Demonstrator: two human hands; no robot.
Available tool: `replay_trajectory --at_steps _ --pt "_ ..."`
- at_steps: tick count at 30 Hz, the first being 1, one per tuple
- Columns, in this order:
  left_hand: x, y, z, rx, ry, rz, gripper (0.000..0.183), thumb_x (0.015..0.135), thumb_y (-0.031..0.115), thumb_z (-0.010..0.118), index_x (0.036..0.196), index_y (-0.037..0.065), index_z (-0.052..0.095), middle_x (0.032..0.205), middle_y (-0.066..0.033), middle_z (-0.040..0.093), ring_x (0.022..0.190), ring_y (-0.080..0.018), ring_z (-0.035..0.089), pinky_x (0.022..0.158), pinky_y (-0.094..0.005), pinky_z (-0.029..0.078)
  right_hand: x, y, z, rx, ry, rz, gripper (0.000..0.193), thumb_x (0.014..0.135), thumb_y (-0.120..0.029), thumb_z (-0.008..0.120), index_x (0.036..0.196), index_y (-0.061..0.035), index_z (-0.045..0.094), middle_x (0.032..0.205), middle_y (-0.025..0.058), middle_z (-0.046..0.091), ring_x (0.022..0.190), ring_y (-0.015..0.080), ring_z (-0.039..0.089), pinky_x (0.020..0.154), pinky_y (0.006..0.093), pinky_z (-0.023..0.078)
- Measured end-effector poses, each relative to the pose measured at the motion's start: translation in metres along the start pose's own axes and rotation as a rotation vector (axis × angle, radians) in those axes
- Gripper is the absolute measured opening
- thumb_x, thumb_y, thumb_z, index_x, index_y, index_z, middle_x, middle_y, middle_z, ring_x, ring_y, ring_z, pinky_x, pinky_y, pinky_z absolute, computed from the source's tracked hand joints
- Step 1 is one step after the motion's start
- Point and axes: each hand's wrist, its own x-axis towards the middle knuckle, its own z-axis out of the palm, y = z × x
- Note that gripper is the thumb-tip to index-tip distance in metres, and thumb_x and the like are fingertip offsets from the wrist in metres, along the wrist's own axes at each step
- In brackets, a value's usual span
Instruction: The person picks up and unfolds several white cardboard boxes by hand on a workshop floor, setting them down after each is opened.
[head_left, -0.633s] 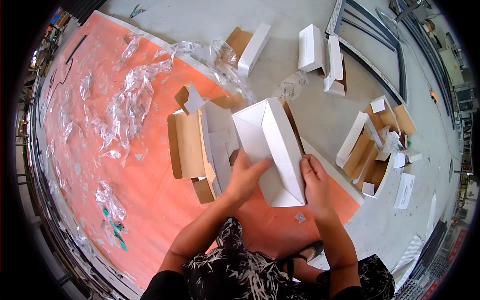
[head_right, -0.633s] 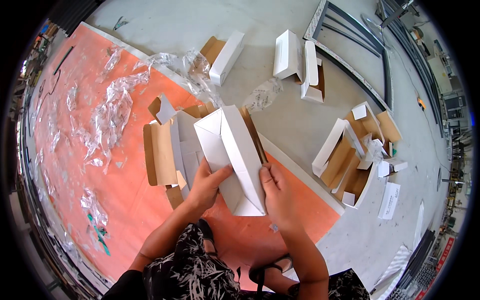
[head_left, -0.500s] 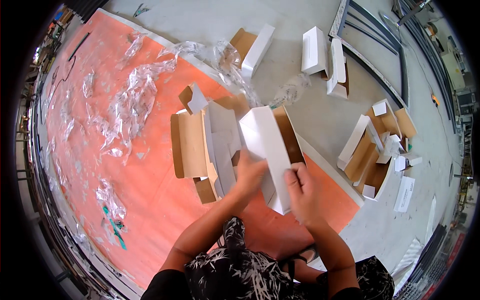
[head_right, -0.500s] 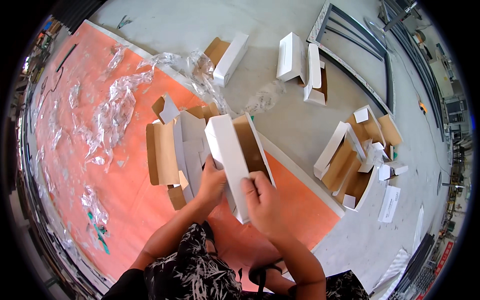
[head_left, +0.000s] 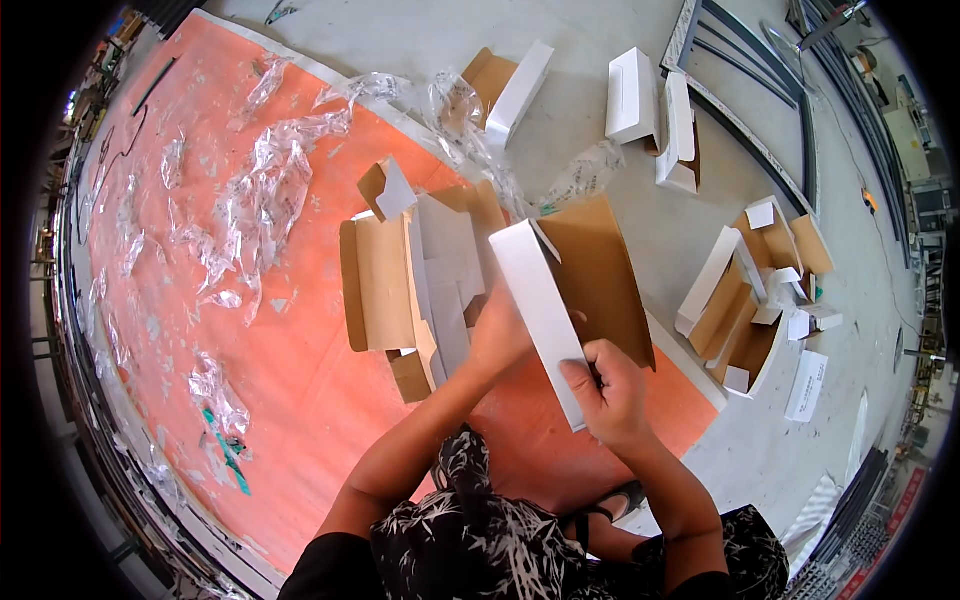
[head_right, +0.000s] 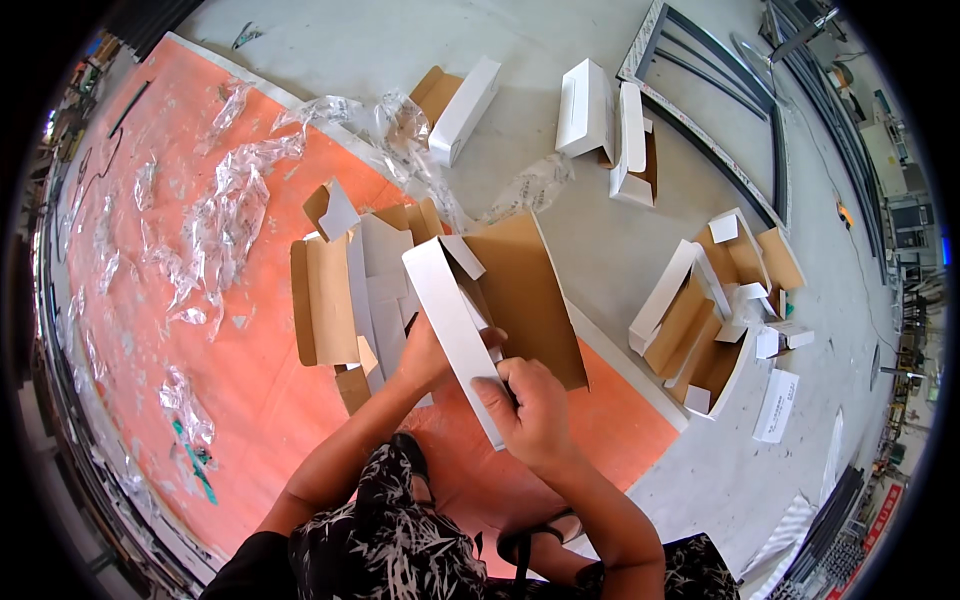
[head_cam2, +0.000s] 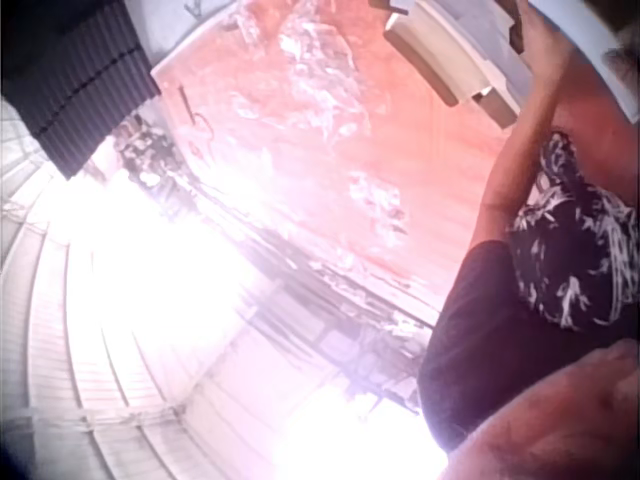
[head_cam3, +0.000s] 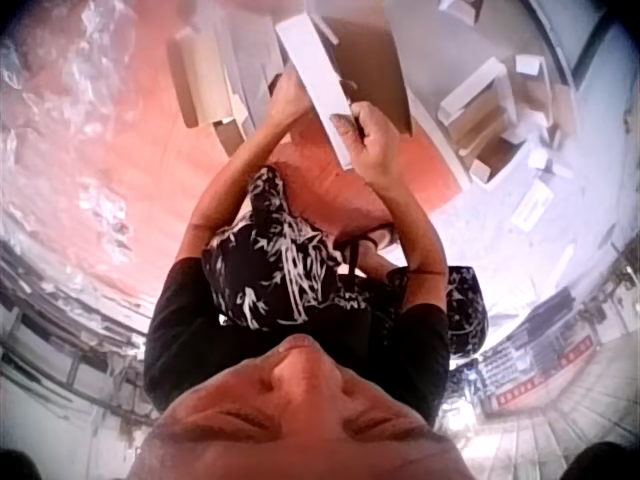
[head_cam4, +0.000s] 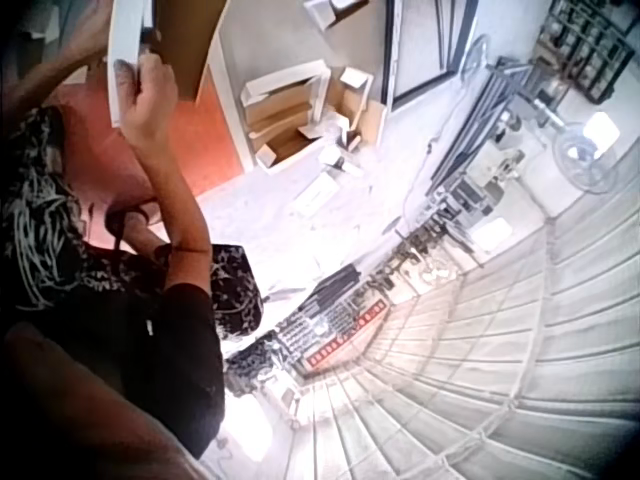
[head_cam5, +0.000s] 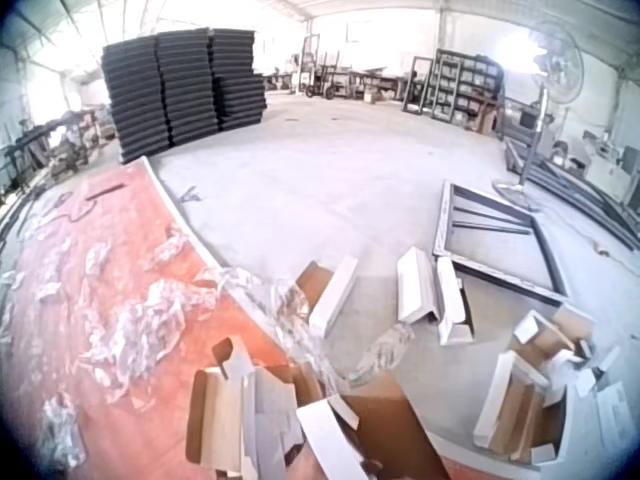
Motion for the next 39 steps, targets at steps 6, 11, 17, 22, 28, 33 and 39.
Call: replay_trajectory --at_steps 6,11,17,22,28,33,39 --pt "-0.002 -0.009 0.004 0.073 0.028 -0.041 0.072 0.072 0.025 0.077 0.126 -0.003 0.038 0.106 -0.0148 0.059 0.090 -0.0236 0.063 0.078 -0.0354 0.051 0.008 0.012 -0.005 -0.157 0.055 -0.099 0.037 0.070 -0.030 0.080 0.069 -0.0057 0.052 0.062 0.0103 0.052 0.057 0.0282 0.049 0.051 0.0390 0.039" --pt "-0.006 -0.017 -0.003 -0.100 -0.290 -0.217 0.059 0.074 0.011 0.061 0.129 -0.001 0.041 0.105 -0.0147 0.062 0.093 -0.0235 0.063 0.079 -0.0330 0.051 0.022 0.023 -0.031 0.170 0.150 0.271 0.035 0.075 -0.024 0.078 0.067 -0.0024 0.052 0.054 0.0038 0.046 0.049 0.0121 0.041 0.048 0.0302 0.035" --pt "-0.016 0.009 -0.018 -0.695 -0.196 -0.527 0.028 0.084 0.004 0.047 0.108 -0.006 0.055 0.098 -0.0069 0.061 0.087 -0.0134 0.058 0.076 -0.0265 0.047 0.034 0.063 -0.060 0.123 0.277 0.265 0.030 0.081 -0.019 0.073 0.065 -0.0009 0.055 0.054 -0.0002 0.045 0.054 0.0058 0.039 0.049 0.0244 0.033" --pt "-0.026 -0.001 -0.008 -0.485 -0.151 -0.397 0.027 0.084 0.006 0.050 0.110 -0.003 0.054 0.095 -0.0058 0.060 0.084 -0.0117 0.056 0.072 -0.0268 0.047 0.037 0.058 -0.048 -0.460 0.467 -0.011 0.022 0.080 -0.017 0.071 0.093 -0.0017 0.062 0.080 0.0104 0.060 0.076 0.0210 0.055 0.069 0.0341 0.043" --pt "-0.035 0.019 0.002 -0.109 -0.042 -0.218 0.025 0.084 0.002 0.048 0.107 -0.003 0.053 0.091 -0.0012 0.059 0.082 -0.0075 0.054 0.070 -0.0239 0.045 0.042 0.025 -0.014 -0.914 0.324 -0.288 0.055 0.074 -0.010 0.071 0.124 -0.0006 0.052 0.121 0.0154 0.055 0.105 0.0331 0.054 0.084 0.0382 0.046" --pt "-0.042 0.012 -0.004 -0.046 -0.067 -0.198 0.028 0.081 0.004 0.052 0.107 -0.005 0.053 0.087 -0.0102 0.059 0.079 -0.0126 0.054 0.069 -0.0277 0.046 0.045 0.047 -0.021 -0.839 0.168 -0.063 0.050 0.077 -0.007 0.066 0.124 0.0013 0.052 0.108 0.0130 0.060 0.088 0.0236 0.059 0.075 0.0340 0.047" --pt "-0.032 0.008 -0.038 -0.344 -0.026 -0.396 0.040 0.081 0.004 0.053 0.120 -0.002 0.050 0.092 -0.0063 0.061 0.085 -0.0119 0.056 0.076 -0.0247 0.046 0.041 0.040 -0.054 0.334 -0.181 0.545 0.025 0.083 -0.009 0.063 0.107 -0.0001 0.064 0.072 0.0001 0.058 0.068 0.0036 0.048 0.057 0.0261 0.040"
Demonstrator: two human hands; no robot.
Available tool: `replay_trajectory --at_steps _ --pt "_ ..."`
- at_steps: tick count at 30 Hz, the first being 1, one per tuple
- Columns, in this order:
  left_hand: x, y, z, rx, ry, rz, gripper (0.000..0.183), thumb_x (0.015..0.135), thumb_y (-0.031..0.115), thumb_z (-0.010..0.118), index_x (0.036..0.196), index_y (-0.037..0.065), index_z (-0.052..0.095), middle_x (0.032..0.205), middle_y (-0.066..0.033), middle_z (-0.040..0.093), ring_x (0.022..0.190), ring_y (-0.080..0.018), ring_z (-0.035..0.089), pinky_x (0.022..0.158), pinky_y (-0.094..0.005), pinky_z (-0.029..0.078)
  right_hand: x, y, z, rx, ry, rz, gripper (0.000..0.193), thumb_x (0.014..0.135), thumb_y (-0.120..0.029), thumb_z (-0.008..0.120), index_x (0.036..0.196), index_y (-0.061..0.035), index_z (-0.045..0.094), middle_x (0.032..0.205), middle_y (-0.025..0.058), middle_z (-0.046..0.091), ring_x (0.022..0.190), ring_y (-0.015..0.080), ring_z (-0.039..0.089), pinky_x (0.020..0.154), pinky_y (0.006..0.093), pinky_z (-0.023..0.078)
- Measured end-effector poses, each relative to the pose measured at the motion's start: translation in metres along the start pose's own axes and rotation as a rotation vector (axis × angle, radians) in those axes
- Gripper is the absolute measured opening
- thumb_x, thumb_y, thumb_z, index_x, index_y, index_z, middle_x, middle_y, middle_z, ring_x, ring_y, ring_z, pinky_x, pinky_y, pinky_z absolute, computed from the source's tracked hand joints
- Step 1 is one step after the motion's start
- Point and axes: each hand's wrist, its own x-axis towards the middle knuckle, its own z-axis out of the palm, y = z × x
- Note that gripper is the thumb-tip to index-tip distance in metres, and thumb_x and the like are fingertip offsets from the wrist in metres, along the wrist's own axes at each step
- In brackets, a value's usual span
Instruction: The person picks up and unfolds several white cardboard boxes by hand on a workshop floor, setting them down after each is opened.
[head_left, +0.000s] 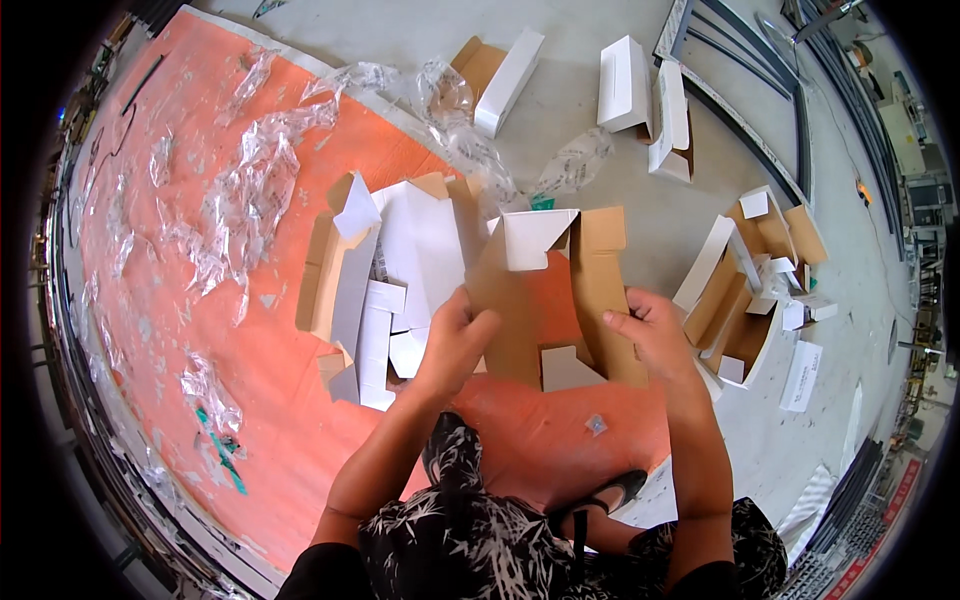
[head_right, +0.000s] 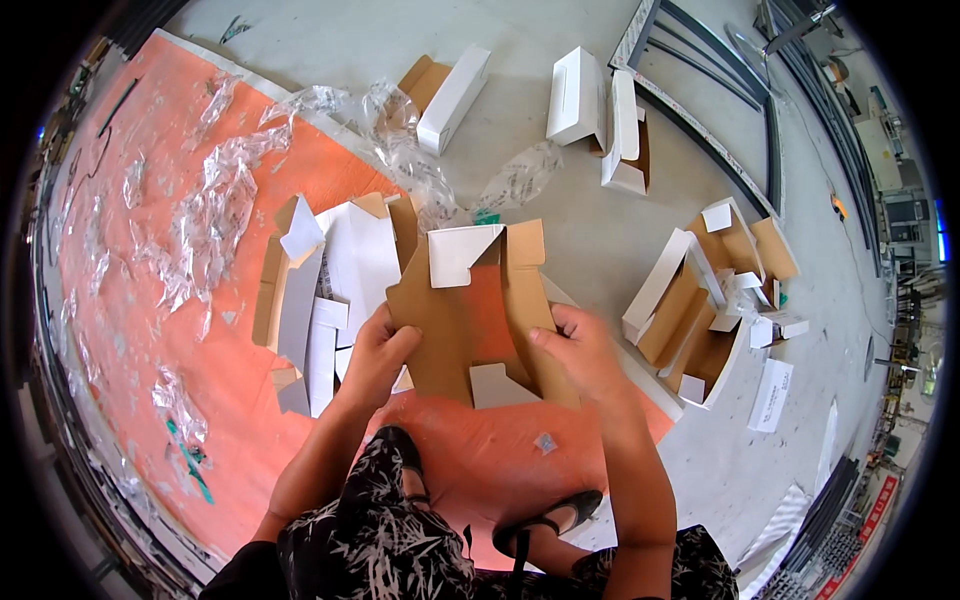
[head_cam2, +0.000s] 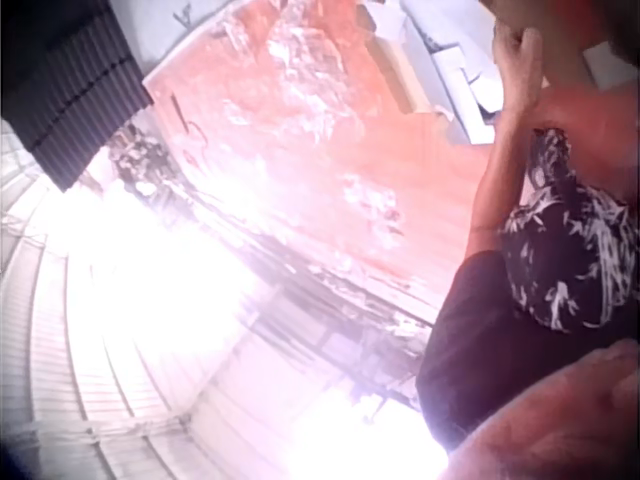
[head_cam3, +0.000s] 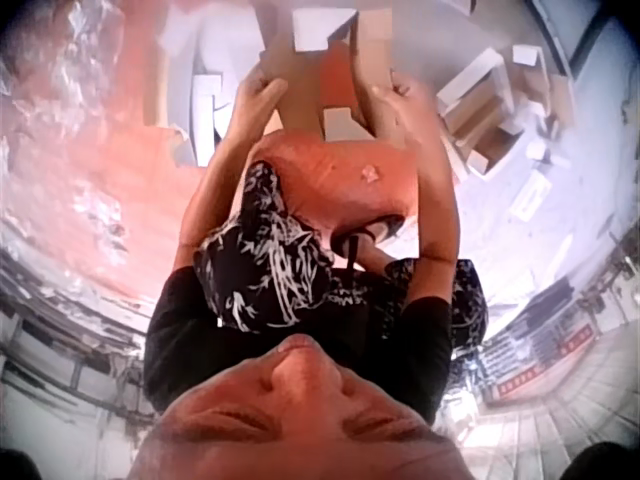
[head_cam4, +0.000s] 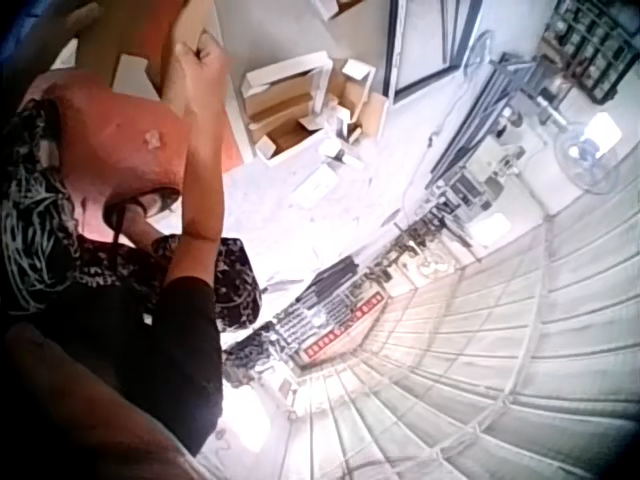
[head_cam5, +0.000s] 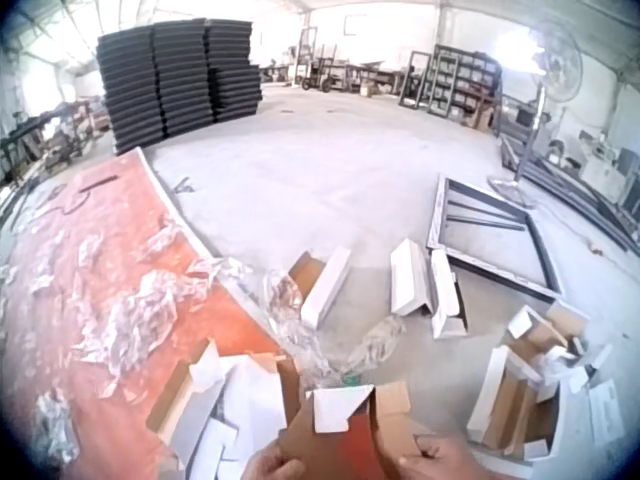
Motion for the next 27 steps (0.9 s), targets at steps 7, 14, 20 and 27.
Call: replay_trajectory --at_steps 7,14,20,27 --pt "0.009 0.029 0.012 0.907 0.534 0.562 0.080 0.068 0.000 0.072 0.140 0.008 0.037 0.127 -0.0175 0.048 0.114 -0.0298 0.052 0.089 -0.0385 0.047 -0.029 -0.015 0.033 -0.632 -0.023 -0.132 0.023 0.085 -0.007 0.056 0.106 -0.0030 0.062 0.069 0.0125 0.057 0.060 0.0254 0.056 0.054 0.0353 0.042" --pt "0.031 0.045 -0.009 0.818 0.440 0.445 0.076 0.069 0.001 0.073 0.138 0.011 0.042 0.117 -0.0174 0.059 0.101 -0.0342 0.061 0.085 -0.0371 0.051 -0.046 -0.033 0.045 -0.884 -0.090 -0.446 0.037 0.084 -0.006 0.050 0.120 -0.0008 0.054 0.086 0.0161 0.063 0.077 0.0333 0.062 0.065 0.0422 0.048" --pt "0.024 0.021 -0.006 -0.174 0.336 0.191 0.074 0.077 -0.003 0.063 0.141 0.004 0.028 0.118 -0.0203 0.057 0.102 -0.0286 0.061 0.085 -0.0355 0.053 -0.051 -0.030 0.060 -1.167 -0.095 -0.655 0.040 0.083 -0.007 0.048 0.121 0.0041 0.050 0.112 0.0182 0.063 0.100 0.0326 0.062 0.081 0.0363 0.051" --pt "0.005 -0.012 -0.016 -0.666 0.214 0.023 0.073 0.082 0.002 0.055 0.145 0.011 0.018 0.129 -0.0197 0.049 0.114 -0.0327 0.053 0.094 -0.0451 0.047 -0.050 -0.028 0.053 -0.968 -0.128 -0.604 0.037 0.084 -0.008 0.051 0.119 0.0004 0.055 0.112 0.0180 0.063 0.098 0.0319 0.062 0.079 0.0368 0.051"
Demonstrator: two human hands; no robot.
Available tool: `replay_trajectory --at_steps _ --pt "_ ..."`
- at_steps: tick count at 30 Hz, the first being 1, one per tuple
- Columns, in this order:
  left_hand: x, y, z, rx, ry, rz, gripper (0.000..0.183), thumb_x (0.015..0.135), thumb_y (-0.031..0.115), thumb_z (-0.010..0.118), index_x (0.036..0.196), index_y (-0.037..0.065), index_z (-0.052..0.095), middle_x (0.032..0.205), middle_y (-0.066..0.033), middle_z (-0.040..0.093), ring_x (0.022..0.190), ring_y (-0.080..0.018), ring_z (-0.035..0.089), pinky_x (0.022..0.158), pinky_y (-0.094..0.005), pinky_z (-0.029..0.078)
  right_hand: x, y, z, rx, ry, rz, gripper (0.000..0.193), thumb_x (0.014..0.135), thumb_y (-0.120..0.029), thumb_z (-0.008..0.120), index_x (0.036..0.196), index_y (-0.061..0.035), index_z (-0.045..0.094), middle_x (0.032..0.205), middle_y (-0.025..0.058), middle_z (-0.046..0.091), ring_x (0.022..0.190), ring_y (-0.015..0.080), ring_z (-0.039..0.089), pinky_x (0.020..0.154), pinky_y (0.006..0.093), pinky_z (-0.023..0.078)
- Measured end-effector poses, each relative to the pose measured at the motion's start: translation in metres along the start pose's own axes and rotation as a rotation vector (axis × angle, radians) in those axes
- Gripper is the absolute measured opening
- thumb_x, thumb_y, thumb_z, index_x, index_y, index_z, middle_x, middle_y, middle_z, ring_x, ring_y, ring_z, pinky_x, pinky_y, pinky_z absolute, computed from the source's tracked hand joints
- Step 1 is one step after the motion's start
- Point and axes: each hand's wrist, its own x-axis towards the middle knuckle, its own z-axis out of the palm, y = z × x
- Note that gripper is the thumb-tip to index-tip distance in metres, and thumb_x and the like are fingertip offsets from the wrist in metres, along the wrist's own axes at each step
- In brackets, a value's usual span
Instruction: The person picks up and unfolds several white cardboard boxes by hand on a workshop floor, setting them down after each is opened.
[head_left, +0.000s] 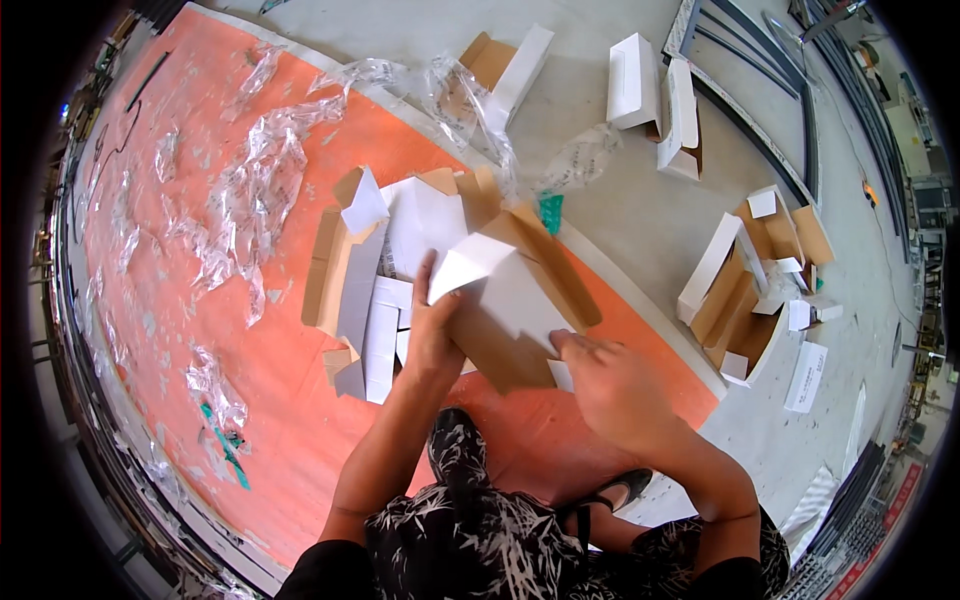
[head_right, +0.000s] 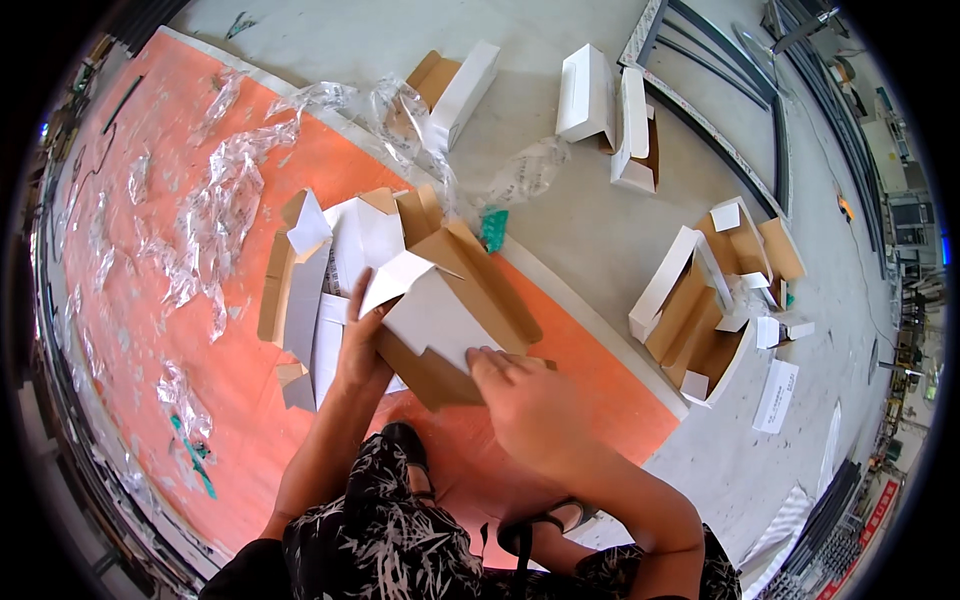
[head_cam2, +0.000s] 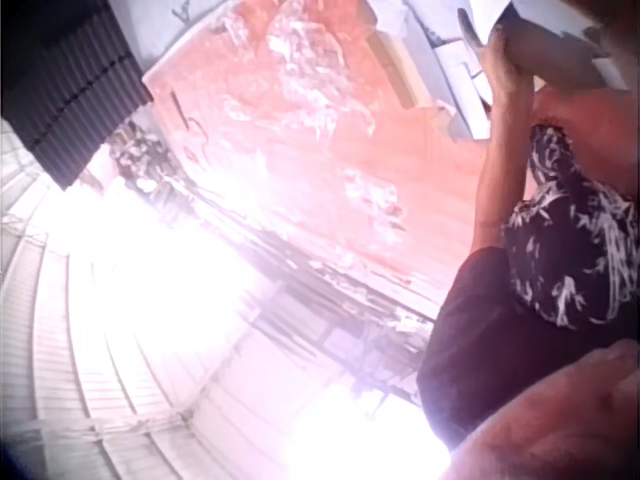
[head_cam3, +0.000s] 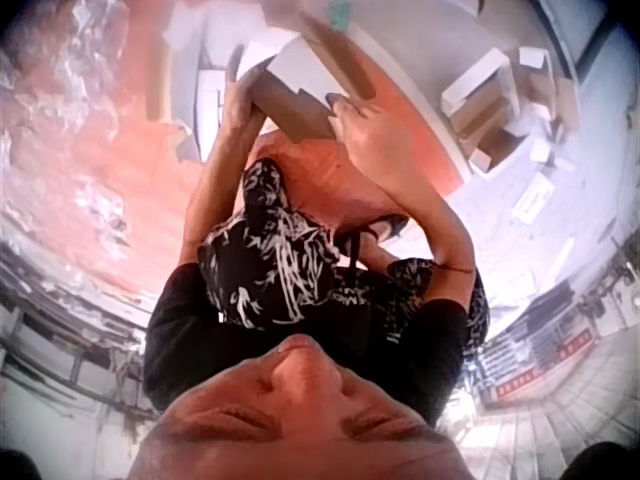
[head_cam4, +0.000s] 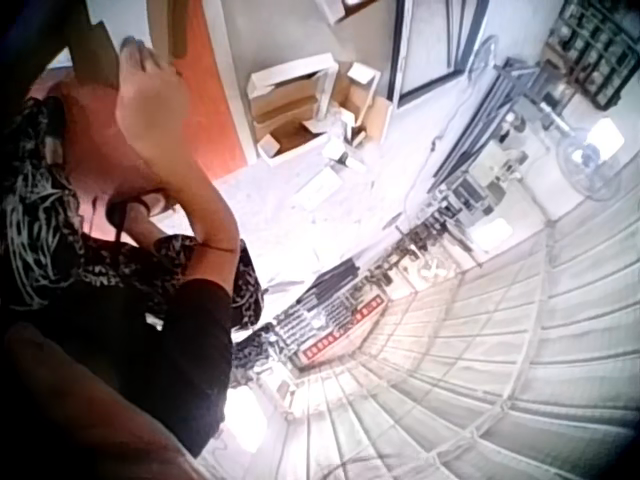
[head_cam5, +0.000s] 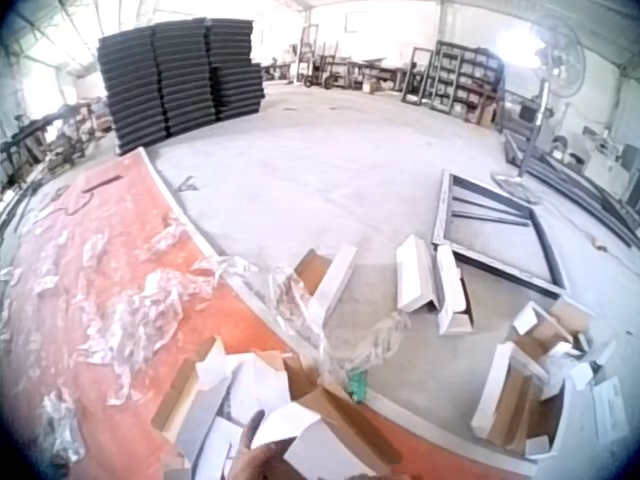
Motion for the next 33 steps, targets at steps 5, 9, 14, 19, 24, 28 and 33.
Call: replay_trajectory --at_steps 5,9,14,19,24,28,33 --pt "-0.009 -0.007 0.003 0.032 -0.003 -0.097 0.062 0.087 0.011 0.057 0.142 0.008 0.030 0.128 -0.0152 0.049 0.110 -0.0257 0.055 0.092 -0.0374 0.048 0.005 -0.001 -0.012 0.275 -0.032 0.183 0.030 0.085 -0.016 0.059 0.112 -0.0020 0.061 0.108 0.0172 0.064 0.091 0.0308 0.064 0.076 0.0355 0.052" --pt "-0.012 -0.003 0.004 0.187 0.022 0.008 0.037 0.087 0.006 0.055 0.124 0.004 0.056 0.111 -0.0086 0.063 0.100 -0.0178 0.061 0.088 -0.0314 0.049 0.008 0.033 0.007 0.836 -0.123 0.339 0.037 0.089 -0.028 0.062 0.113 -0.0002 0.060 0.103 0.0113 0.065 0.088 0.0205 0.064 0.077 0.0318 0.051" --pt "-0.014 -0.004 0.005 0.412 -0.155 0.108 0.033 0.089 0.004 0.053 0.121 0.003 0.058 0.109 -0.0070 0.065 0.102 -0.0153 0.060 0.088 -0.0296 0.049 0.026 0.051 0.026 1.269 0.134 0.416 0.048 0.095 -0.039 0.053 0.122 0.0011 0.052 0.101 0.0091 0.064 0.089 0.0156 0.062 0.082 0.0314 0.050" --pt "-0.013 -0.010 -0.004 0.502 -0.232 0.241 0.041 0.085 0.000 0.060 0.125 0.003 0.054 0.114 -0.0071 0.062 0.105 -0.0147 0.058 0.092 -0.0304 0.048 0.040 0.036 0.009 1.598 -0.150 0.635 0.053 0.090 -0.042 0.058 0.126 -0.0048 0.049 0.103 0.0040 0.060 0.090 0.0138 0.059 0.075 0.0300 0.050" --pt "-0.013 -0.008 -0.010 0.546 -0.226 0.254 0.034 0.088 0.002 0.054 0.122 0.001 0.054 0.115 -0.0065 0.061 0.106 -0.0155 0.057 0.093 -0.0307 0.046 0.045 0.037 0.017 1.663 0.152 0.544 0.072 0.077 -0.012 0.073 0.137 -0.0027 0.034 0.114 0.0060 0.053 0.096 0.0178 0.055 0.081 0.0322 0.046" --pt "-0.022 0.001 0.010 0.193 -0.247 -0.023 0.035 0.090 0.005 0.051 0.125 0.000 0.050 0.117 -0.0072 0.059 0.105 -0.0179 0.058 0.093 -0.0320 0.046 0.045 0.038 0.027 1.188 0.412 0.218 0.064 0.076 -0.002 0.067 0.134 -0.0016 0.038 0.109 0.0094 0.056 0.093 0.0240 0.058 0.079 0.0351 0.048" --pt "-0.026 0.012 0.026 -0.305 -0.331 -0.403 0.045 0.092 0.020 0.056 0.131 0.000 0.044 0.121 -0.0110 0.056 0.117 -0.0212 0.051 0.097 -0.0343 0.043 0.054 0.036 0.046 0.319 0.650 0.191 0.043 0.076 0.001 0.062 0.118 -0.0010 0.054 0.100 0.0158 0.056 0.089 0.0312 0.058 0.077 0.0356 0.048"
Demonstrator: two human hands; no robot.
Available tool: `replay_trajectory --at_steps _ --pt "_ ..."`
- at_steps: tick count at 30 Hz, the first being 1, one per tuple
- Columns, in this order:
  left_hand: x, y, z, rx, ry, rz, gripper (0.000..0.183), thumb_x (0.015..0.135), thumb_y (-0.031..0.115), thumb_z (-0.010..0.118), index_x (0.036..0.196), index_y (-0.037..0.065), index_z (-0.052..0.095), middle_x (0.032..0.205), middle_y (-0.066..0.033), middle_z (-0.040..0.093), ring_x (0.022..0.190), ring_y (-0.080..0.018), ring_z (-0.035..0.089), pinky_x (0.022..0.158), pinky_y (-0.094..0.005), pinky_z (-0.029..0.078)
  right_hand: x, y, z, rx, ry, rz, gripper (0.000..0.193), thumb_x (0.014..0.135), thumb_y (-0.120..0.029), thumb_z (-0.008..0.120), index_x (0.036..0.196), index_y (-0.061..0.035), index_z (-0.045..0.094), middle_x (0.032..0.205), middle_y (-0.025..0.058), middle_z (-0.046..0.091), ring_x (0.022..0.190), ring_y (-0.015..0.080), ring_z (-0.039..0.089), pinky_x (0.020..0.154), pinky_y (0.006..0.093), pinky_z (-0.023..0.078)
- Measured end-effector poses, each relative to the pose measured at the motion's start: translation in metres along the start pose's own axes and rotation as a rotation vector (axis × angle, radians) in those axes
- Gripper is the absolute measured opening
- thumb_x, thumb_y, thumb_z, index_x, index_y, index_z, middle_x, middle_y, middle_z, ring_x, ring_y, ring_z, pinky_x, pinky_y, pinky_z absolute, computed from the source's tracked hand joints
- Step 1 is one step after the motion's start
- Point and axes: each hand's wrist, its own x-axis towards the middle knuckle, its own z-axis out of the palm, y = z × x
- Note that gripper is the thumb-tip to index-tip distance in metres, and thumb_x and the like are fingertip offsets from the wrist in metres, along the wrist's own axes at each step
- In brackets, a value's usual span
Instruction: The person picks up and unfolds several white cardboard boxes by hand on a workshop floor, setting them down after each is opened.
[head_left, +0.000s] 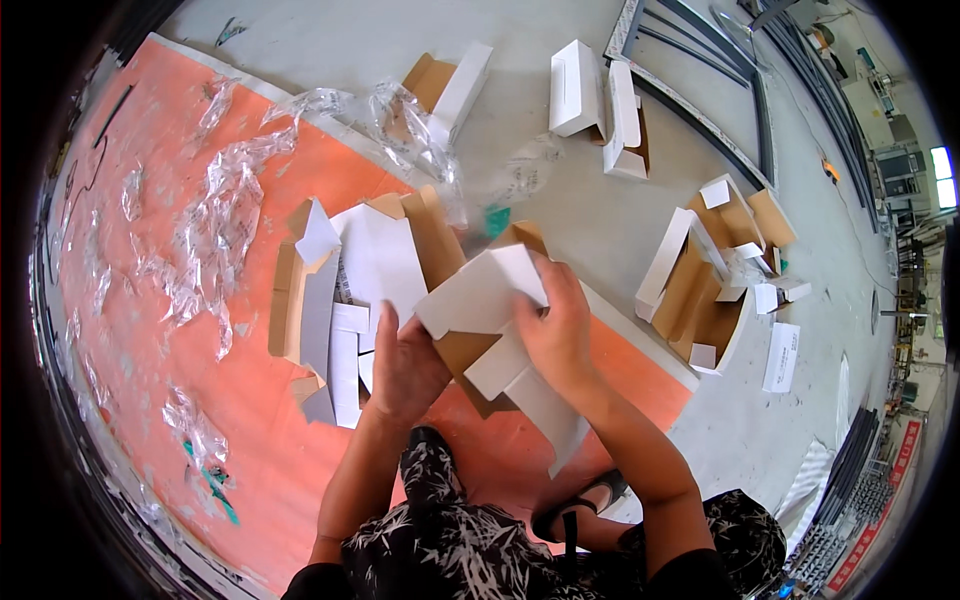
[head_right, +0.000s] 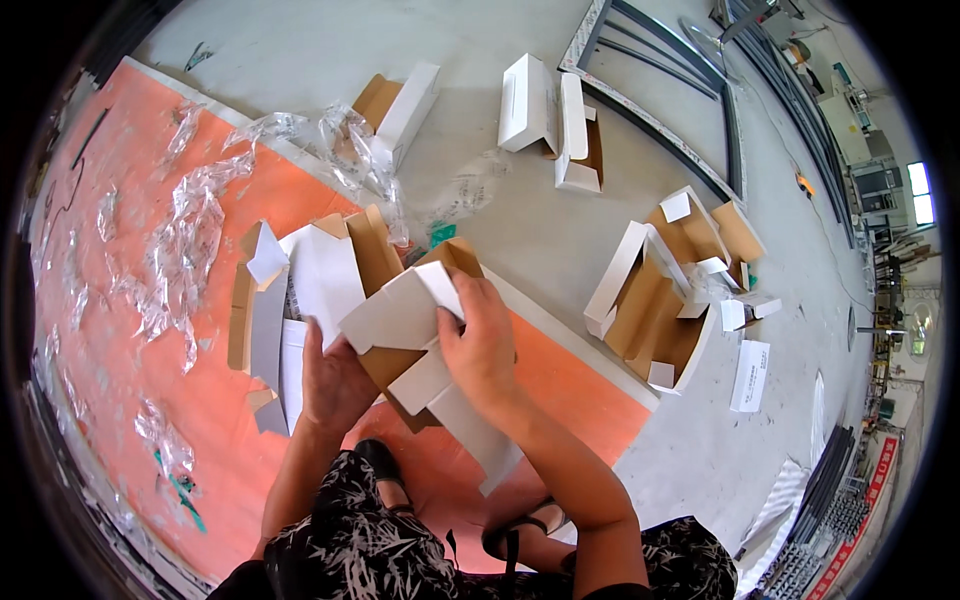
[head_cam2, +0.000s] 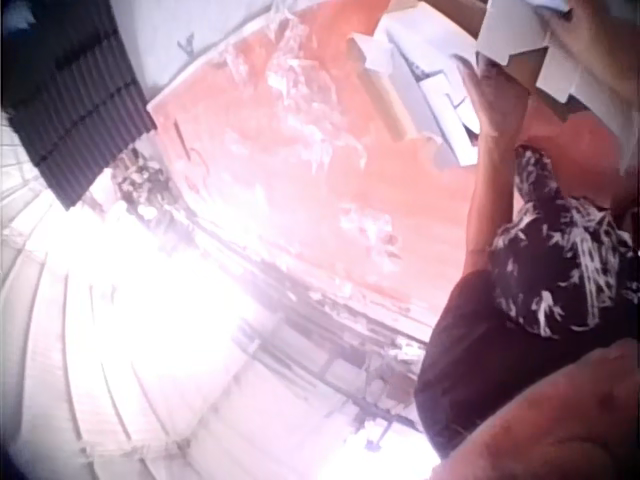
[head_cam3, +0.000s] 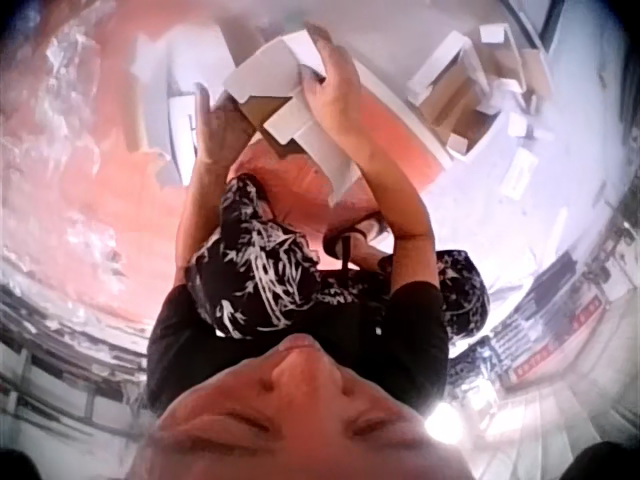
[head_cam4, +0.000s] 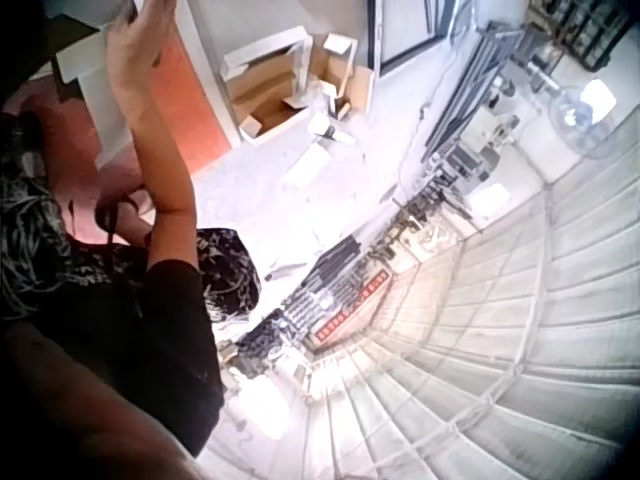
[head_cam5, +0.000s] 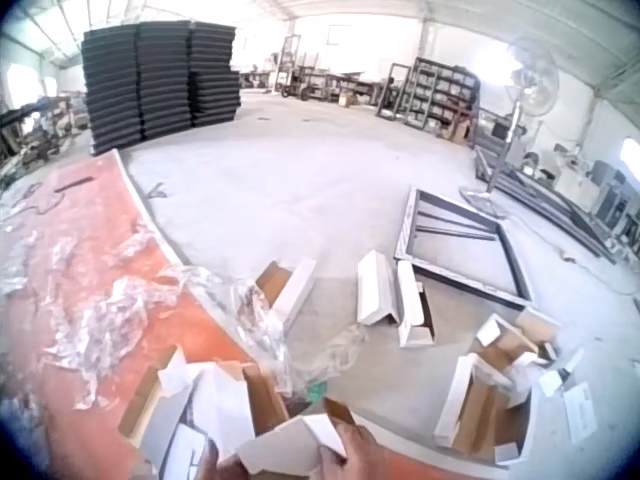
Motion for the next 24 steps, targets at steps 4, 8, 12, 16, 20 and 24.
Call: replay_trajectory --at_steps 4,8,12,16,20,24 --pt "0.000 -0.017 -0.006 0.684 0.198 0.224 0.040 0.089 0.018 0.062 0.122 -0.002 0.052 0.111 -0.0101 0.061 0.103 -0.0174 0.058 0.085 -0.0305 0.047 0.000 -0.002 0.009 0.036 -0.036 0.047 0.030 0.077 -0.002 0.063 0.107 0.0000 0.056 0.091 0.0163 0.056 0.083 0.0350 0.056 0.070 0.0387 0.047" --pt "0.005 0.007 -0.024 0.541 0.404 0.275 0.020 0.088 0.017 0.063 0.090 -0.003 0.065 0.082 -0.0093 0.067 0.072 -0.0164 0.063 0.067 -0.0293 0.050 0.003 0.002 0.000 0.380 -0.297 0.261 0.033 0.084 -0.008 0.062 0.115 0.0000 0.054 0.092 0.0095 0.058 0.083 0.0214 0.057 0.073 0.0307 0.046" --pt "0.005 0.047 -0.036 0.415 0.365 0.424 0.032 0.089 0.016 0.060 0.114 -0.004 0.054 0.104 -0.0145 0.063 0.091 -0.0220 0.064 0.079 -0.0351 0.052 -0.006 0.009 -0.038 0.726 -0.600 0.549 0.042 0.091 -0.020 0.061 0.126 -0.0001 0.050 0.098 0.0033 0.059 0.092 0.0102 0.056 0.082 0.0258 0.045" --pt "0.005 0.047 -0.046 0.352 0.349 0.293 0.040 0.088 0.016 0.059 0.122 -0.002 0.048 0.112 -0.0155 0.061 0.099 -0.0250 0.062 0.086 -0.0370 0.052 -0.019 0.017 -0.049 0.885 -0.844 0.587 0.046 0.091 -0.030 0.062 0.125 -0.0014 0.053 0.108 0.0058 0.060 0.099 0.0137 0.055 0.091 0.0297 0.043" --pt "0.008 0.042 -0.046 0.341 0.288 0.244 0.041 0.089 0.016 0.058 0.124 -0.002 0.048 0.113 -0.0150 0.061 0.100 -0.0249 0.062 0.086 -0.0371 0.052 -0.007 -0.011 -0.053 0.713 -0.930 0.632 0.045 0.085 -0.035 0.066 0.116 -0.0025 0.060 0.113 0.0050 0.059 0.100 0.0149 0.055 0.091 0.0283 0.041" --pt "0.004 0.054 -0.039 0.280 0.257 0.287 0.043 0.090 0.018 0.058 0.126 -0.002 0.046 0.114 -0.0152 0.060 0.101 -0.0249 0.062 0.087 -0.0374 0.052 -0.001 0.003 -0.061 0.702 -0.890 0.485 0.021 0.079 -0.008 0.068 0.099 -0.0037 0.065 0.102 0.0047 0.061 0.096 0.0177 0.056 0.086 0.0317 0.043"
